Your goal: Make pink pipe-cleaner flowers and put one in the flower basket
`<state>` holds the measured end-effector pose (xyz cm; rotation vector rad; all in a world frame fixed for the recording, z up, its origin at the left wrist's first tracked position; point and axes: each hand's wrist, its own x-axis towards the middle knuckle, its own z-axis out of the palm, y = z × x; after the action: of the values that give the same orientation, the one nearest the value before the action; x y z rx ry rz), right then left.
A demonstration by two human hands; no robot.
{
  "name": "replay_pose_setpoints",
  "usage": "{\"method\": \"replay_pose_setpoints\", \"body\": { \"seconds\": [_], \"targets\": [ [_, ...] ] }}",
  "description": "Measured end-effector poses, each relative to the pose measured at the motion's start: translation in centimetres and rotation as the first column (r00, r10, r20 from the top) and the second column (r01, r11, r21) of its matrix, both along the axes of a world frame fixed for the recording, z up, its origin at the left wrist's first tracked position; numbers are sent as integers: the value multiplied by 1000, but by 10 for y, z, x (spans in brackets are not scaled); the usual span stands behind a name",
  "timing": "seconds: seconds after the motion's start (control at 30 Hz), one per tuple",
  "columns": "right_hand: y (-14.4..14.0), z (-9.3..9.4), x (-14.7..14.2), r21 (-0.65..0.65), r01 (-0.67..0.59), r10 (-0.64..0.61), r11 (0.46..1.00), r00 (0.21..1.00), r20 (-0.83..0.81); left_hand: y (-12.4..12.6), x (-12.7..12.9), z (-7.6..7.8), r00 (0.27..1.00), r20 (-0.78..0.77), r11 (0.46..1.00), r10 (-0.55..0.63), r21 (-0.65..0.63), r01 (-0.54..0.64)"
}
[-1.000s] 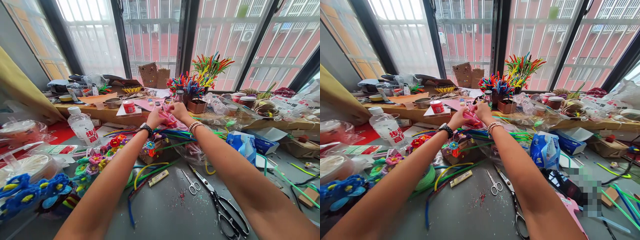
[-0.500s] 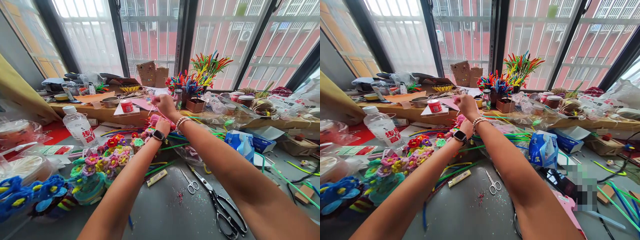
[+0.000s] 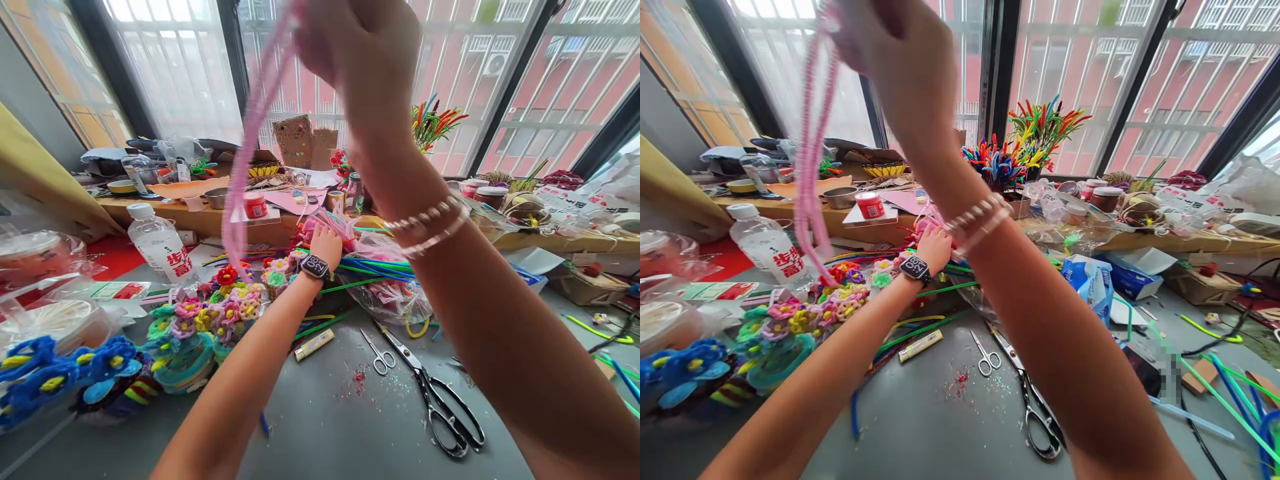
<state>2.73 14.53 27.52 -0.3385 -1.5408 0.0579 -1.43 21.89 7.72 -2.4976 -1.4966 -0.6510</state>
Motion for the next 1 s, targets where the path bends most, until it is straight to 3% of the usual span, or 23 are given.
{"method": "replay_pose_setpoints", "body": {
  "seconds": [0.07,0.1,0.13,0.17,0.23,0.33,0.43,0.5,0.6,0.73,0.8,0.87,0.93,1.0],
  "targets": [
    [-12,-25,33,-216,-115,46,970,952,-302,-18,-4,4,997,77,999,-11,42,8],
    [-18,-41,50,-296,-168,32,940,910,-413,-30,-6,6,962,257,996,-91,44,82],
    [-23,-59,65,-335,-181,-11,925,866,-500,-43,-7,7,877,442,981,-186,34,190],
    [-28,-77,78,-373,-187,-55,909,834,-550,-56,-8,8,744,617,948,-255,8,318],
    [-36,-114,98,-407,-189,-99,894,801,-591,-84,-11,7,401,887,791,-229,-71,608],
    [-49,-163,113,-465,-279,-163,840,689,-706,-115,-16,-2,276,940,742,-203,-37,669],
    [-65,-202,117,-545,-370,-231,752,627,-744,-126,-19,-19,21,1000,647,-22,-1,762],
    [-75,-223,118,-584,-402,-289,705,589,-755,-126,-21,-31,-77,994,668,72,9,745],
    [-89,-251,118,-645,-446,-369,621,559,-742,-127,-24,-43,-80,986,677,148,-42,735],
    [-104,-273,122,-721,-445,-399,532,619,-676,-133,-29,-45,79,990,678,121,-140,722],
    [-108,-276,128,-731,-468,-401,496,623,-672,-135,-31,-46,115,986,699,122,-167,695],
    [-108,-273,135,-716,-501,-359,486,633,-686,-135,-34,-48,64,985,730,159,-161,664],
    [-104,-266,141,-686,-512,-286,516,652,-702,-134,-37,-49,-21,983,789,183,-134,599],
    [-95,-258,143,-692,-464,-229,553,713,-662,-130,-41,-45,-48,987,857,153,-109,504]
  ]
}}
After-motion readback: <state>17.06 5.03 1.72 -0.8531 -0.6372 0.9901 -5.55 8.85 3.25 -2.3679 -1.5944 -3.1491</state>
